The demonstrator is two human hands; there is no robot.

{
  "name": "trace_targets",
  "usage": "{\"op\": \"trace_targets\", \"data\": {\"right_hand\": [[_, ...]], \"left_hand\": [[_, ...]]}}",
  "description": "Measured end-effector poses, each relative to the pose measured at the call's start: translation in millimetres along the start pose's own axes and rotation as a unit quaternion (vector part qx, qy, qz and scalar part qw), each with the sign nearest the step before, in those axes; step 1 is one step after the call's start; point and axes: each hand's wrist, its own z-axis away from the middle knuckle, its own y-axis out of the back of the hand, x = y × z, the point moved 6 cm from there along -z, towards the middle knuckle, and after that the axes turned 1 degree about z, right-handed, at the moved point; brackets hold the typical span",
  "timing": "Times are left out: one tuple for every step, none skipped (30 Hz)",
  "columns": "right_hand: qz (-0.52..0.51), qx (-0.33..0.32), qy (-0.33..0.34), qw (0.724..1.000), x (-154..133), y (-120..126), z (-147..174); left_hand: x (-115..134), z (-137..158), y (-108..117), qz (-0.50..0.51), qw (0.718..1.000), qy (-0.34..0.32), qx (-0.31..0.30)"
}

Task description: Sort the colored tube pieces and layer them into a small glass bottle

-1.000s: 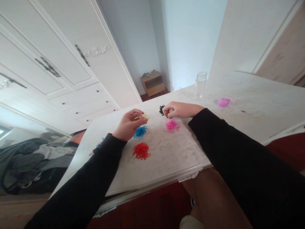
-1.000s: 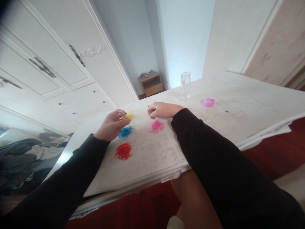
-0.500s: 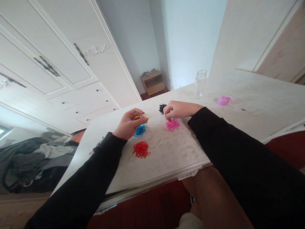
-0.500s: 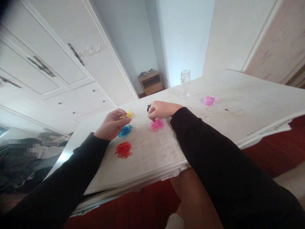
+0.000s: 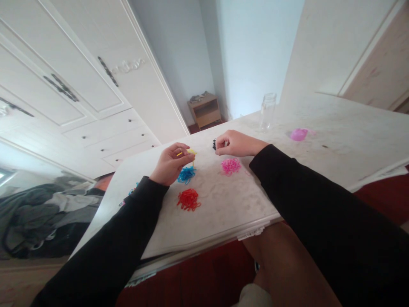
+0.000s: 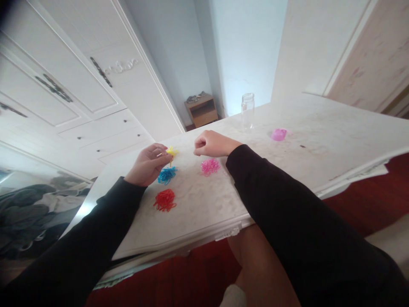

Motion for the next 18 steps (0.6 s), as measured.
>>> {"op": "trace_targets", "data": {"right_hand": [[0.004,0.009,0.002,1.0,0,1,0],[0.007,0.018,0.004,1.0,0,2,0],[0.01,0.028,0.005,1.0,1,3,0],[0.012,0.037,0.006,0.999,1,3,-1],[0.015,0.044,0.007,0.999,2,4,-1],[0.017,0.049,0.007,0.999,2,4,-1],[0.019,0.052,0.007,0.998,3,5,-1],[0.021,0.055,0.006,0.998,3,5,-1],[0.022,0.056,0.005,0.998,3,4,-1],[0.022,0.057,0.004,0.998,3,4,-1],[0.022,0.057,0.003,0.998,3,4,0],[0.023,0.056,0.003,0.998,3,3,0],[0.023,0.055,0.003,0.998,3,3,-1],[0.023,0.054,0.003,0.998,3,3,-1],[0.023,0.053,0.002,0.998,3,2,-1],[0.023,0.052,0.001,0.998,3,2,-1],[0.021,0.051,-0.001,0.998,3,2,-1],[0.019,0.049,-0.002,0.999,4,2,-1]], "left_hand": [[2,-3,7,-0.023,0.999,-0.025,0.028],[5,-5,16,-0.054,0.995,-0.057,0.062],[9,-8,25,-0.094,0.986,-0.094,0.101],[12,-10,34,-0.138,0.973,-0.126,0.134],[13,-12,42,-0.176,0.959,-0.151,0.16],[13,-15,49,-0.206,0.949,-0.163,0.175],[12,-18,55,-0.226,0.942,-0.166,0.183],[9,-21,61,-0.237,0.939,-0.164,0.19],[6,-23,65,-0.243,0.937,-0.157,0.195],[3,-25,68,-0.245,0.938,-0.15,0.197],[0,-27,70,-0.244,0.939,-0.142,0.196],[-2,-28,70,-0.243,0.941,-0.135,0.193],[-4,-28,69,-0.24,0.944,-0.129,0.188],[-4,-28,67,-0.237,0.946,-0.125,0.183],[-5,-28,65,-0.236,0.948,-0.12,0.176],[-5,-28,63,-0.235,0.95,-0.115,0.168],[-5,-28,61,-0.234,0.952,-0.109,0.163],[-5,-28,59,-0.233,0.954,-0.103,0.159]]}}
